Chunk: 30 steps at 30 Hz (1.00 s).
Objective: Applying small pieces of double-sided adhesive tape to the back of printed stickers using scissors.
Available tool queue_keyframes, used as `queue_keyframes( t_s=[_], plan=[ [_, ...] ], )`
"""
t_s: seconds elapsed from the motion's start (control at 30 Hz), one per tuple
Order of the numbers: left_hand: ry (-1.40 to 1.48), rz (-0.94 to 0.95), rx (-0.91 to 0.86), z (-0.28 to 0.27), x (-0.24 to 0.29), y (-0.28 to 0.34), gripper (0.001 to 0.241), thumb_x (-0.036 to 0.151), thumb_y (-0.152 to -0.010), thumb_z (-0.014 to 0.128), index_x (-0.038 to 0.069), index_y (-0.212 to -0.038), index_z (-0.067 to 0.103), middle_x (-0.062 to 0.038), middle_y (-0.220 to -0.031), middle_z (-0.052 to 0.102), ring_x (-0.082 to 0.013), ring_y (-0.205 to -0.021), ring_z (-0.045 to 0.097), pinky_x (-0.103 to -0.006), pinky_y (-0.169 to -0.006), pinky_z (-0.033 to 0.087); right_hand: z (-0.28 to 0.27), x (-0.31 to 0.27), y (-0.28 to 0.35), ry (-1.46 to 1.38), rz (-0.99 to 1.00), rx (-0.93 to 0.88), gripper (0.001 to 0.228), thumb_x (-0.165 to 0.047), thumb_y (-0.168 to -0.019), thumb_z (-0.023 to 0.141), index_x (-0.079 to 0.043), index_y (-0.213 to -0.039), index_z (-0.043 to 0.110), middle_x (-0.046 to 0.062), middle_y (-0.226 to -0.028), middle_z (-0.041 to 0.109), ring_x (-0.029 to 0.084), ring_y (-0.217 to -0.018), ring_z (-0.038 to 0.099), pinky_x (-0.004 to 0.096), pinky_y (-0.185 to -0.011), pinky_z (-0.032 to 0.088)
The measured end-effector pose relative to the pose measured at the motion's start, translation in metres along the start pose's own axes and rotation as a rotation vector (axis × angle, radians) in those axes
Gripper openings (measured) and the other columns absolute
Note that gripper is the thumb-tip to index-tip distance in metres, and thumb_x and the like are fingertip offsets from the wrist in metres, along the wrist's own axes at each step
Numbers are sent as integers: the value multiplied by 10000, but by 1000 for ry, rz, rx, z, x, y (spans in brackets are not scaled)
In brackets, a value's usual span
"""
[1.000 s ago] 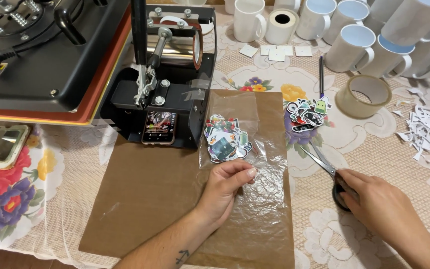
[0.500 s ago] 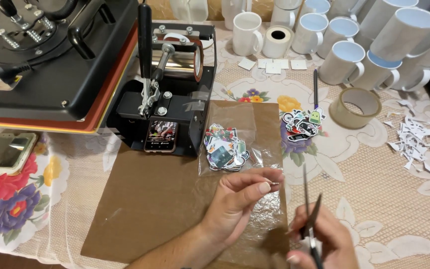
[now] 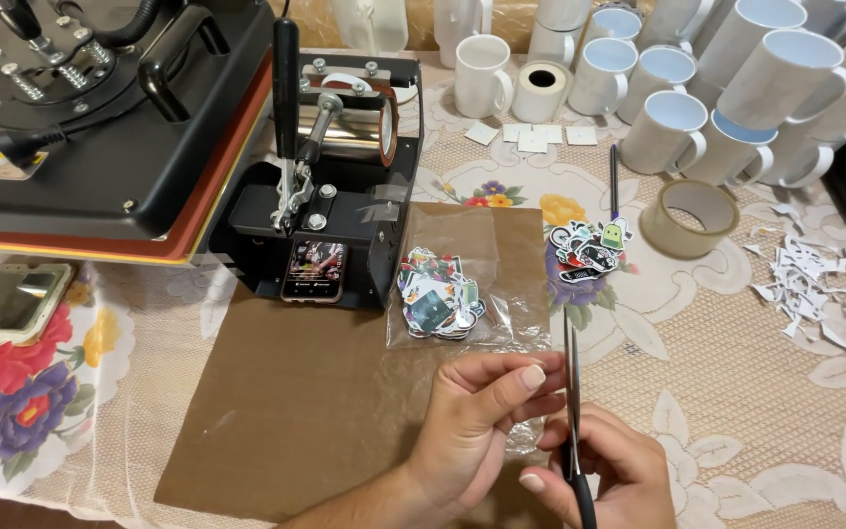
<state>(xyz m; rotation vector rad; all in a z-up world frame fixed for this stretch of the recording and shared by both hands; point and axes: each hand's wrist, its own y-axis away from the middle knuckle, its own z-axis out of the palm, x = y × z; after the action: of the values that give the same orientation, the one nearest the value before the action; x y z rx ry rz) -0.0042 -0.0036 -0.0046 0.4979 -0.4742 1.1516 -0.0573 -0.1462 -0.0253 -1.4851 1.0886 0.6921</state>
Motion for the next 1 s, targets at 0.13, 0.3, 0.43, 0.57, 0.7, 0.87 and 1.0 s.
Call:
queue_keyframes(
  t_s=[0.13, 0.3, 0.43, 0.57, 0.7, 0.87, 1.0],
  plan=[
    [27, 4, 0, -1, -3, 0, 87, 37, -835, 749, -9, -906, 765, -254, -1072, 756, -314, -948, 746, -390, -841, 634, 0, 0, 3, 20, 34, 17, 321, -276, -633, 895, -71, -786, 702, 4, -659, 650, 59, -467, 537, 181, -439, 423],
    [24, -11, 23, -2, -3, 0, 97, 34, -825, 754, -17, -907, 767, -254, -1065, 759, -319, -945, 750, -376, -822, 639, -1, 0, 4, 79, 40, 19, 283, -256, -640, 895, -88, -753, 696, -15, -650, 637, 56, -475, 470, 183, -437, 372],
    [15, -23, 36, 0, -2, 1, 90, 25, -826, 751, -25, -900, 765, -242, -1060, 764, -297, -920, 751, -361, -813, 640, 0, 1, 6, 102, 41, 46, 271, -235, -621, 905, -95, -730, 699, -29, -632, 640, 49, -466, 436, 187, -437, 342],
    [4, -37, 62, 0, -1, 2, 106, 15, -823, 750, -31, -918, 761, -232, -1036, 769, -290, -922, 752, -359, -810, 642, 0, 1, 6, 121, 51, 51, 258, -213, -621, 911, -99, -717, 700, -40, -639, 648, 36, -452, 427, 187, -419, 330],
    [-19, -7, 47, 0, 1, 2, 129, 12, -823, 751, -49, -936, 764, -198, -967, 770, -271, -898, 749, -353, -806, 633, 1, -2, 3, 169, 38, 65, 261, -232, -612, 919, -107, -726, 719, -44, -636, 670, 26, -447, 465, 180, -400, 351],
    [-52, 121, 77, -9, -1, 4, 107, 4, -803, 779, -53, -887, 744, -117, -920, 707, -243, -744, 711, -339, -718, 620, 1, -12, -6, 369, -157, 116, 252, -235, -675, 872, -73, -750, 694, 22, -668, 682, 95, -589, 643, 198, -585, 509],
    [-211, 373, -51, -16, 25, 10, 103, 9, -854, 745, -26, -950, 731, -139, -1005, 689, -206, -761, 643, -315, -739, 587, -14, -7, -8, 624, -299, 148, 262, -250, -710, 879, -90, -805, 693, -1, -771, 706, 69, -645, 648, 187, -609, 492]
  ],
)
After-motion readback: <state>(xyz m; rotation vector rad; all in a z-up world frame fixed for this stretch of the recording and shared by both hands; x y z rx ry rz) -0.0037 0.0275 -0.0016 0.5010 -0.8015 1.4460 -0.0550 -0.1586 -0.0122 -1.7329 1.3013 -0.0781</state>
